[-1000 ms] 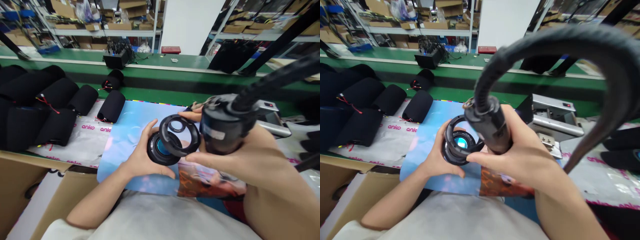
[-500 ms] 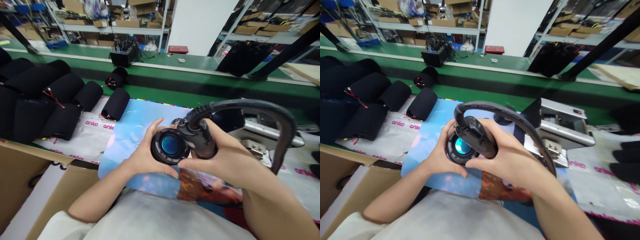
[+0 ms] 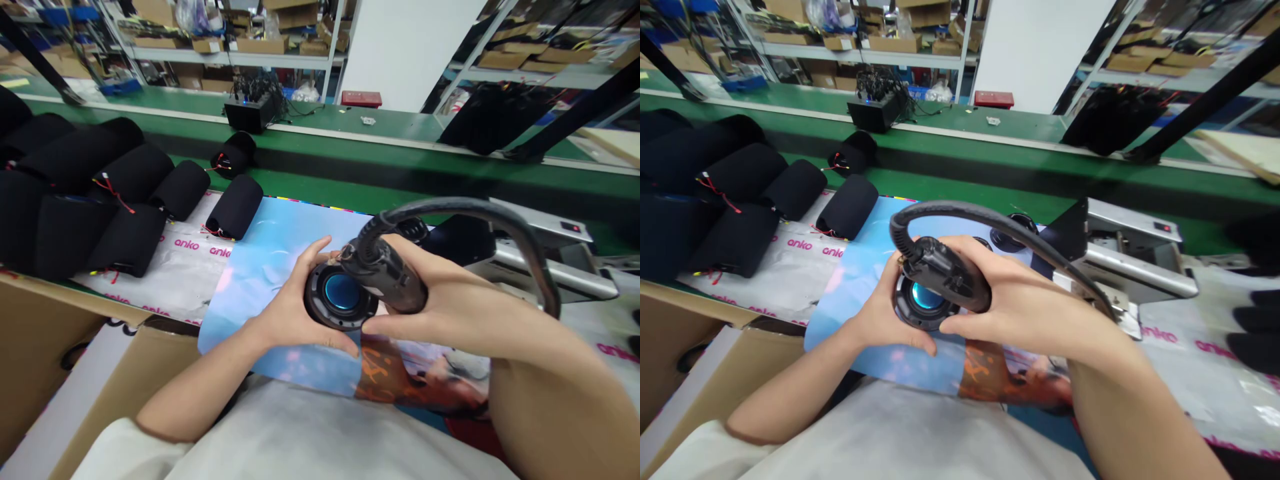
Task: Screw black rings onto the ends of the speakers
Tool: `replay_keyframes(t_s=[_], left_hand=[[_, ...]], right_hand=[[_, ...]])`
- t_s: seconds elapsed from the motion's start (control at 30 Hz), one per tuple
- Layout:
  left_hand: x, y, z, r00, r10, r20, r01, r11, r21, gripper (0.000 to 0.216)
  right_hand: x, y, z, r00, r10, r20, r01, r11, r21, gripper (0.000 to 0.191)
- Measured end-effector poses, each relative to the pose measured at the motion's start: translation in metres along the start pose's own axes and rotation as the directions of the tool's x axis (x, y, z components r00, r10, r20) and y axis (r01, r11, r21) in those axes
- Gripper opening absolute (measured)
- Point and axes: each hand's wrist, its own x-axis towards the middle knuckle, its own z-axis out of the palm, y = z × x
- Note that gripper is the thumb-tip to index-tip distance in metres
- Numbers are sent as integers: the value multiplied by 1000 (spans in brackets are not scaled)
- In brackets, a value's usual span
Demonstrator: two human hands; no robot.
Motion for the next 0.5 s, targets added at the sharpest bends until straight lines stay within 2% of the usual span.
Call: replay_keyframes(t_s=[0.1, 0.23, 0.37, 0.5], left_hand=[[3, 3, 1, 999, -52, -2, 52, 998, -32, 139], [4, 3, 3, 996, -83, -28, 83, 996, -19, 142], [-2, -3, 4, 997, 36, -62, -31, 996, 82, 137], [-4, -6, 4, 986, 157, -63, -148, 980, 132, 117]], right_hand=[[6, -2, -6, 1000, 1, 26, 0, 999, -52, 59], [9, -4, -8, 998, -10, 66, 11, 1000, -17, 61], [2, 0, 3, 998, -48, -31, 48, 999, 22, 55], [-2, 1, 15, 999, 14, -43, -9, 993, 115, 57]])
